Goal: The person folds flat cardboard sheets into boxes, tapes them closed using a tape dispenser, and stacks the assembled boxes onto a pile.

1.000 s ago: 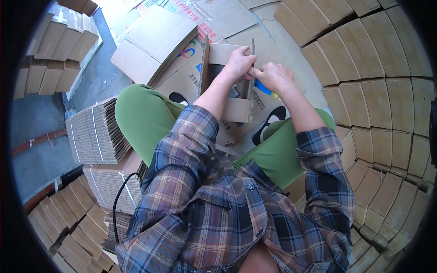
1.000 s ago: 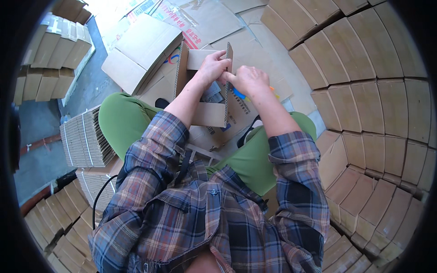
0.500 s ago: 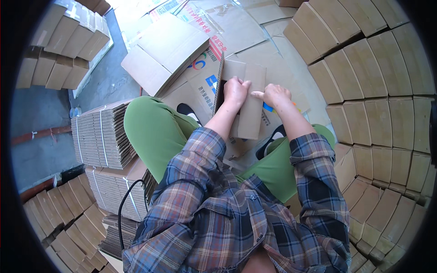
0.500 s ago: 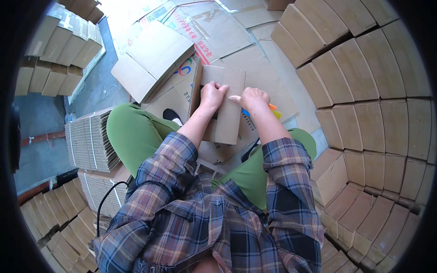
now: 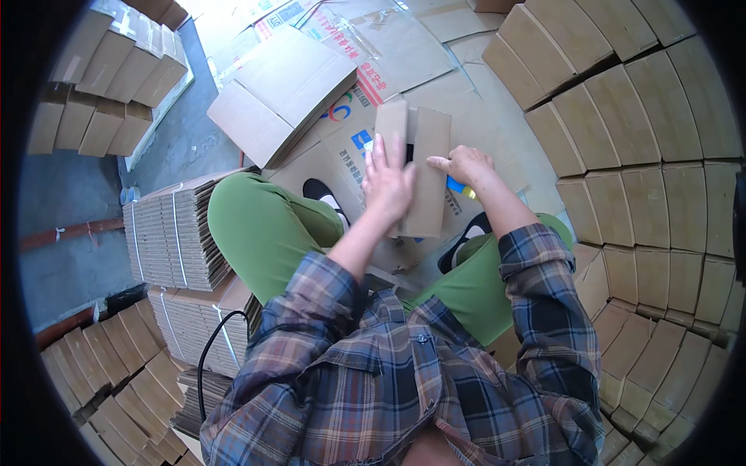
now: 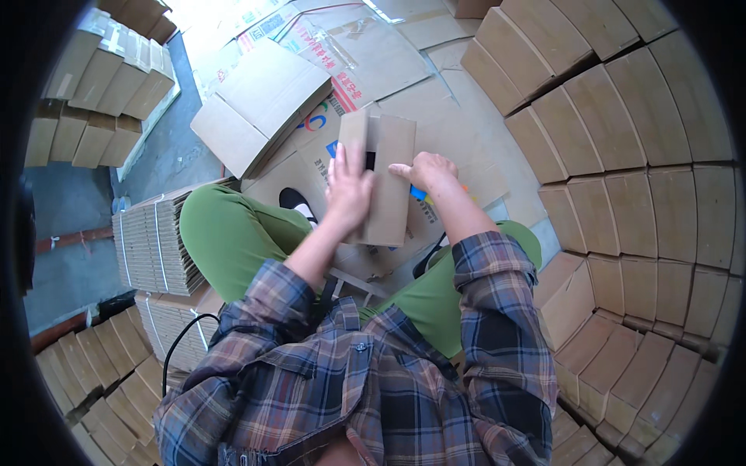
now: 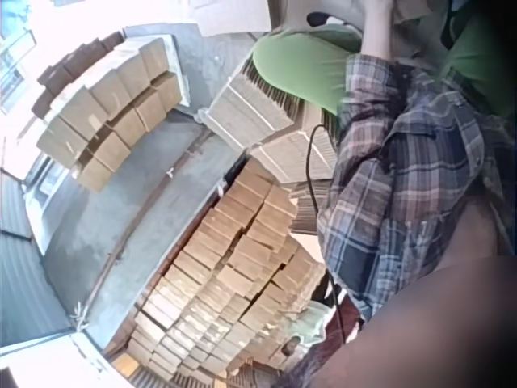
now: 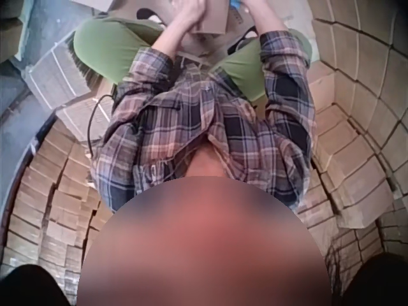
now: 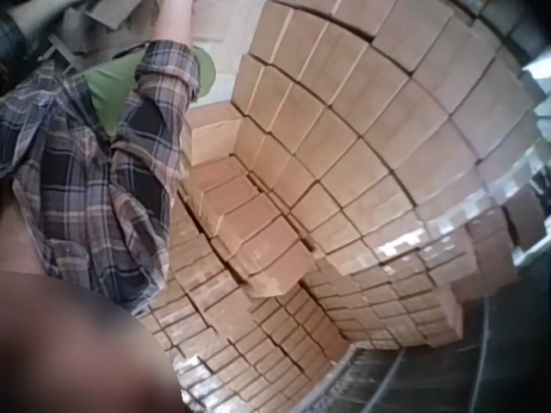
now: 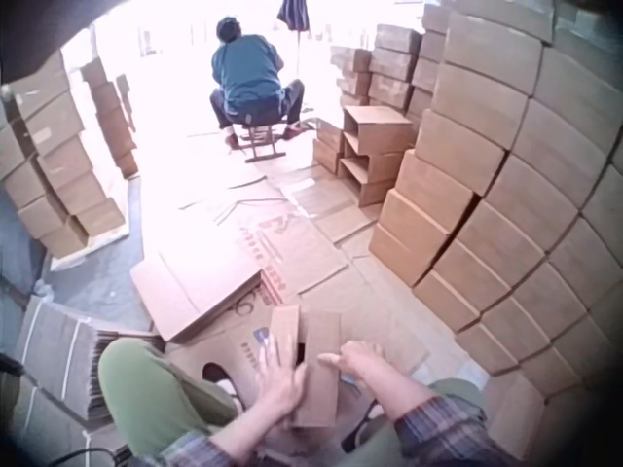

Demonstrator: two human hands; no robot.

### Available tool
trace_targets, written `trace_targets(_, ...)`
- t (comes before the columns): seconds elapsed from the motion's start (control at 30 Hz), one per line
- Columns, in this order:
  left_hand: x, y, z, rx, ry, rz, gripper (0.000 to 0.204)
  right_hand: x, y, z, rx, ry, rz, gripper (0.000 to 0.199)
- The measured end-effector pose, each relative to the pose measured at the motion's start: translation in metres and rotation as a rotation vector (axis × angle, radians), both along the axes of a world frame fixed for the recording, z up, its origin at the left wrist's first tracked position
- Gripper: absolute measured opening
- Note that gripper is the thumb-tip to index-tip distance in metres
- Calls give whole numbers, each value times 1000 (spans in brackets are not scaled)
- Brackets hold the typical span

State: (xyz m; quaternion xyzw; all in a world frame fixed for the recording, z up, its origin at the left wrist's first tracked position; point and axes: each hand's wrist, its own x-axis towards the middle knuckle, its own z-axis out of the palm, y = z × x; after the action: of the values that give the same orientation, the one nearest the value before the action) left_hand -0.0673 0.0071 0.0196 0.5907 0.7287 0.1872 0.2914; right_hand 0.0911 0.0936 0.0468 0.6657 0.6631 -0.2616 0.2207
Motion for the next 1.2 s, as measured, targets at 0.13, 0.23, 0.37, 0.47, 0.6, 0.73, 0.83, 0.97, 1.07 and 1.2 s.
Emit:
trace_targets(0.13, 14, -3, -5, 21, 226, -14, 69, 0, -2, 1, -11, 17, -3, 76)
trace_targets(0.23, 14, -2, -5, 4, 216, -34, 66, -1, -5, 2, -7, 8, -1, 74)
trace_targets(0.37, 16, -4, -10, 28, 337, -55, 66, -12, -8, 10, 1, -25, 12, 72)
trace_targets(0.47, 19, -3, -5, -9, 384, -93, 65, -14, -10, 11, 10, -62, 16, 71)
trace_targets(0.6, 20, -2, -3, 29, 440, -157, 64, -16, -11, 14, 28, -87, 20, 71)
trace_targets(0.73, 17, -12, -4, 69, 429, -191, 63, -16, -11, 9, 31, -117, -9, 71)
trace_targets(0.83, 15, -26, -6, 90, 457, -284, 63, -14, -10, 11, 16, -96, -10, 72)
trace_targets(0.97, 13, -28, -6, 130, 430, -300, 60, -10, -7, 10, 40, -86, -20, 74)
trace_targets(1.07, 11, -24, -10, 140, 414, -309, 58, 1, 2, 19, -12, -91, 20, 67)
trace_targets(1.2, 7, -28, -9, 142, 405, -316, 56, 38, 22, 64, 160, 64, -66, 55)
